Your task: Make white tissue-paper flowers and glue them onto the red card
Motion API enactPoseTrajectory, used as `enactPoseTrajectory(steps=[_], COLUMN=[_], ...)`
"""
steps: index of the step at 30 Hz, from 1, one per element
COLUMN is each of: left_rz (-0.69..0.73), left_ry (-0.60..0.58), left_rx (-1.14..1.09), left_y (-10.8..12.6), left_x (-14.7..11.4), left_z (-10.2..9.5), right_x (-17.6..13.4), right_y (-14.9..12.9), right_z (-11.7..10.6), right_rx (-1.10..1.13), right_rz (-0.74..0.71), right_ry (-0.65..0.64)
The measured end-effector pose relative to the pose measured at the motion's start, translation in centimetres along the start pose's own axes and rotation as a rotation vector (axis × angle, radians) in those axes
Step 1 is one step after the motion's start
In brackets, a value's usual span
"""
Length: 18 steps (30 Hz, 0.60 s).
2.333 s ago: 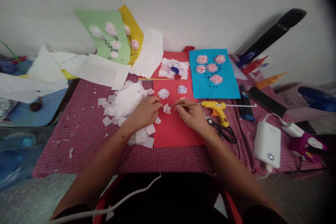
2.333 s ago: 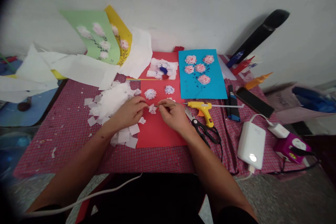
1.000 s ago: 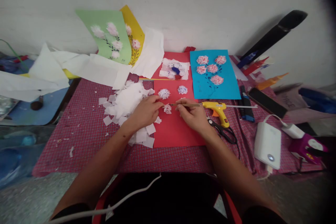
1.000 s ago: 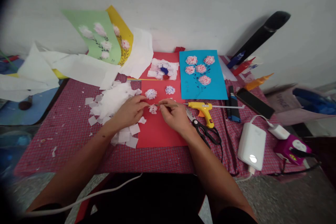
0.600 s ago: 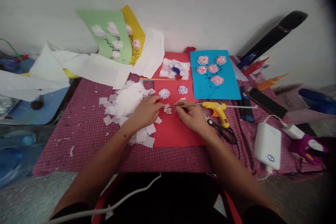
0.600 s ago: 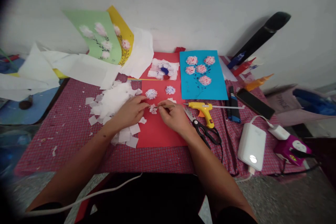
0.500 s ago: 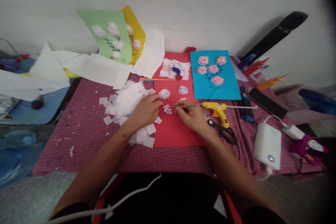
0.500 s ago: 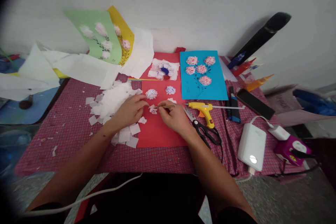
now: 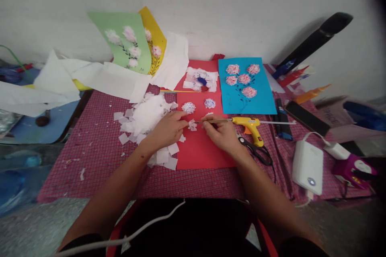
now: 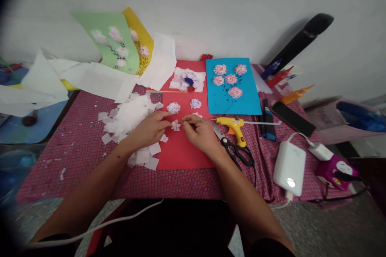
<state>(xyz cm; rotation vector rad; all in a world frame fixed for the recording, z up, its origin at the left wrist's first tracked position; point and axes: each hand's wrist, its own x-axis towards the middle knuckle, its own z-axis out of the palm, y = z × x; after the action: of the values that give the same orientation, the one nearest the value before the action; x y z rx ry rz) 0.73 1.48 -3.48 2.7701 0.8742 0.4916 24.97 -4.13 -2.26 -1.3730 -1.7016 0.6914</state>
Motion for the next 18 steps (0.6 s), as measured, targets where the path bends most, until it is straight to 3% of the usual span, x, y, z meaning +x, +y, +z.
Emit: enactPoseTrajectory(steps=[10,18], left_rz=[-0.028,-0.015], left_ry=[0.031,-0.011], left_rx=[-0.012,0.000], left_y=[-0.37,-0.13], left_x=[-0.19,-0.08], left_z=[0.27,0.12], right_x=[-0.19,-0.11], right_y=[-0.20,-0.37], right_z=[-0.03,0.24], right_rx=[0.037,-0.009], right_rz=[0.000,-0.023], right_ry=[-0.004,-0.017])
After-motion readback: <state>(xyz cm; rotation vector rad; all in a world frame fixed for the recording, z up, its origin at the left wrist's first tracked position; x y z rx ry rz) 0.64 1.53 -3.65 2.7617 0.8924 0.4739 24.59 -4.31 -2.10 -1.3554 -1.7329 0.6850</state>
